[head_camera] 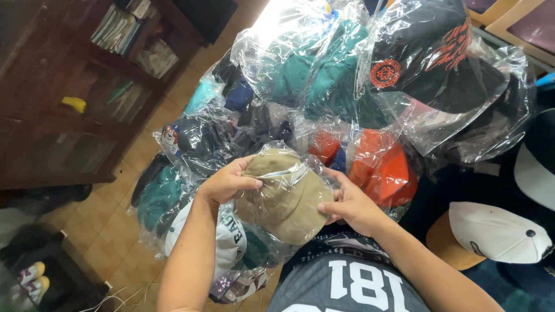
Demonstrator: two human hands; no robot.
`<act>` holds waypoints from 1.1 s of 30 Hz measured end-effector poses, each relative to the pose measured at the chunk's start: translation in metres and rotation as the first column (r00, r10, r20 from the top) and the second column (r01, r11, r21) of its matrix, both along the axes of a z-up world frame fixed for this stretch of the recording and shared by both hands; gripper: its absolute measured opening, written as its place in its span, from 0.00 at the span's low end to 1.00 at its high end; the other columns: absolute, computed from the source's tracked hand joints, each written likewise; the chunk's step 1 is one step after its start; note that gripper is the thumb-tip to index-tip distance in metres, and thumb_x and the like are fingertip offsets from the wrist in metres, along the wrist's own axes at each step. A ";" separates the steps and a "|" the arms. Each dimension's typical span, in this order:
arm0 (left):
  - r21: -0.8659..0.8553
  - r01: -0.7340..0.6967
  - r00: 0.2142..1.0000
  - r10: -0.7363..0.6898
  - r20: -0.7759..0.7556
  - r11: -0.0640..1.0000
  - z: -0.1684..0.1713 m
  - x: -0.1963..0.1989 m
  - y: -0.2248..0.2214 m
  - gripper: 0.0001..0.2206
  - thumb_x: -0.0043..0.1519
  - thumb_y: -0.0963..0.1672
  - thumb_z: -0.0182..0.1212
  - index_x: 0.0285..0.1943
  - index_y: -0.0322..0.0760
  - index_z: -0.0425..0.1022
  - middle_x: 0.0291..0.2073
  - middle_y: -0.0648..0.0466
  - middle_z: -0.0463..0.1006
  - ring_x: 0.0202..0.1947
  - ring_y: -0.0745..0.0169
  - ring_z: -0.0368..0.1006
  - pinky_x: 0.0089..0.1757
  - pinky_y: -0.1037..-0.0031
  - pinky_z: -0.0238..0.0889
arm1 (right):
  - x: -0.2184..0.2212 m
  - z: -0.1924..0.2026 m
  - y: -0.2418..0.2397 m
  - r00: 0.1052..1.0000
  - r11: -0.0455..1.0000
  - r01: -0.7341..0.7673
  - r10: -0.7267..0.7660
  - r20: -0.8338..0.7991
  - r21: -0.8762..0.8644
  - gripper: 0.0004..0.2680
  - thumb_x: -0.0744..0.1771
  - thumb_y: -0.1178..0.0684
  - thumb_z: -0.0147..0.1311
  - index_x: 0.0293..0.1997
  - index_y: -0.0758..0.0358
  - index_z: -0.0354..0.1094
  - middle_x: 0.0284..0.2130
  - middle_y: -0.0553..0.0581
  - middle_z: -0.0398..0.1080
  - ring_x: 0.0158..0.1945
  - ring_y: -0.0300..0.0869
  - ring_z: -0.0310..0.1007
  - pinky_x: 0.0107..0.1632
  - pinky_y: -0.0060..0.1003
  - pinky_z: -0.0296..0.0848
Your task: Inspecting baseball caps and placing them into individual plastic bags at a packing station.
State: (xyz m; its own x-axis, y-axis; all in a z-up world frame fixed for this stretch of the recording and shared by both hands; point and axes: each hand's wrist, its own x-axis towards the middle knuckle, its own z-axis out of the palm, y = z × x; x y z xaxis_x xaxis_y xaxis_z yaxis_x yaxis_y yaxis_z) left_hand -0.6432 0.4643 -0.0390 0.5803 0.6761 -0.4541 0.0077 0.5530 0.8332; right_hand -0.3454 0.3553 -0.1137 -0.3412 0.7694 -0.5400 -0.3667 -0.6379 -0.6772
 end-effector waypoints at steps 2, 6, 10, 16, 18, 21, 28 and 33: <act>-0.002 -0.016 0.998 0.016 0.061 1.000 0.009 0.006 0.001 0.20 0.54 0.38 0.65 0.58 0.28 0.75 0.44 0.39 0.83 0.42 0.55 0.79 0.44 0.62 0.73 | 0.004 0.000 0.000 0.999 0.996 0.031 -0.035 0.037 0.087 0.35 0.60 0.69 0.63 0.74 0.54 0.49 0.32 0.69 0.76 0.28 0.50 0.82 0.29 0.43 0.84; -0.073 -0.222 0.970 0.212 -0.119 0.972 -0.035 -0.016 0.015 0.32 0.68 0.61 0.37 0.56 0.36 0.76 0.36 0.50 0.84 0.25 0.74 0.74 0.28 0.87 0.60 | 0.016 0.029 0.009 0.975 0.927 0.167 -0.205 0.080 0.336 0.31 0.59 0.67 0.64 0.71 0.62 0.57 0.48 0.59 0.70 0.41 0.41 0.78 0.36 0.37 0.84; 0.204 0.205 0.550 0.060 -0.833 0.957 -0.130 -0.029 0.009 0.10 0.53 0.47 0.61 0.35 0.40 0.84 0.29 0.47 0.84 0.40 0.42 0.80 0.46 0.59 0.70 | 0.044 0.086 0.029 0.852 0.747 0.382 -0.512 0.105 0.545 0.28 0.59 0.62 0.62 0.68 0.65 0.58 0.62 0.59 0.61 0.60 0.43 0.68 0.59 0.43 0.76; 0.114 0.450 0.217 0.016 -0.976 0.886 -0.150 0.003 -0.029 0.38 0.55 0.51 0.71 0.73 0.38 0.59 0.63 0.42 0.68 0.63 0.41 0.64 0.60 0.50 0.59 | 0.094 0.137 0.050 0.746 0.573 0.599 -0.653 -0.131 0.560 0.23 0.66 0.67 0.54 0.68 0.54 0.55 0.51 0.58 0.70 0.49 0.43 0.76 0.44 0.32 0.80; 0.162 0.544 0.168 0.083 -0.982 0.823 -0.169 -0.004 -0.033 0.22 0.58 0.55 0.69 0.50 0.39 0.73 0.43 0.49 0.79 0.48 0.45 0.70 0.48 0.56 0.58 | 0.098 0.136 0.051 0.748 0.583 0.574 -0.658 -0.079 0.575 0.25 0.65 0.68 0.51 0.70 0.55 0.50 0.58 0.60 0.66 0.62 0.45 0.72 0.60 0.39 0.80; 0.214 0.578 0.379 -0.027 -0.925 0.787 -0.163 -0.021 -0.023 0.15 0.56 0.51 0.71 0.42 0.40 0.75 0.41 0.53 0.77 0.51 0.50 0.65 0.53 0.61 0.56 | 0.099 0.111 0.047 0.716 0.596 0.372 -0.672 0.189 0.712 0.33 0.60 0.70 0.46 0.76 0.62 0.43 0.59 0.66 0.60 0.62 0.47 0.64 0.67 0.41 0.67; 0.023 0.239 0.576 -0.122 -0.808 0.971 -0.070 -0.047 0.001 0.04 0.62 0.44 0.65 0.42 0.42 0.79 0.24 0.58 0.74 0.21 0.69 0.61 0.29 0.73 0.55 | 0.092 0.077 0.031 0.774 0.808 0.287 -0.512 0.372 0.515 0.30 0.64 0.56 0.55 0.74 0.64 0.42 0.35 0.48 0.72 0.38 0.30 0.69 0.48 0.26 0.68; 0.127 -0.044 0.677 0.123 -0.725 0.991 -0.121 -0.115 0.026 0.35 0.61 0.49 0.62 0.76 0.32 0.55 0.74 0.44 0.57 0.74 0.54 0.55 0.68 0.66 0.46 | 0.109 0.047 0.031 0.790 0.789 0.526 -0.592 0.161 0.318 0.16 0.64 0.58 0.57 0.58 0.62 0.68 0.41 0.54 0.76 0.42 0.37 0.78 0.46 0.27 0.78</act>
State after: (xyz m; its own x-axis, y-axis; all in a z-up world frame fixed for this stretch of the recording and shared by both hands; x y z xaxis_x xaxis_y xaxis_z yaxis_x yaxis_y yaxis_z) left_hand -0.7586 0.4906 -0.1602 0.0297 0.7657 -0.6426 0.5925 0.5042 0.6283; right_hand -0.2367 0.3864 -0.0663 0.3056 0.8985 -0.3151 -0.4123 -0.1734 -0.8944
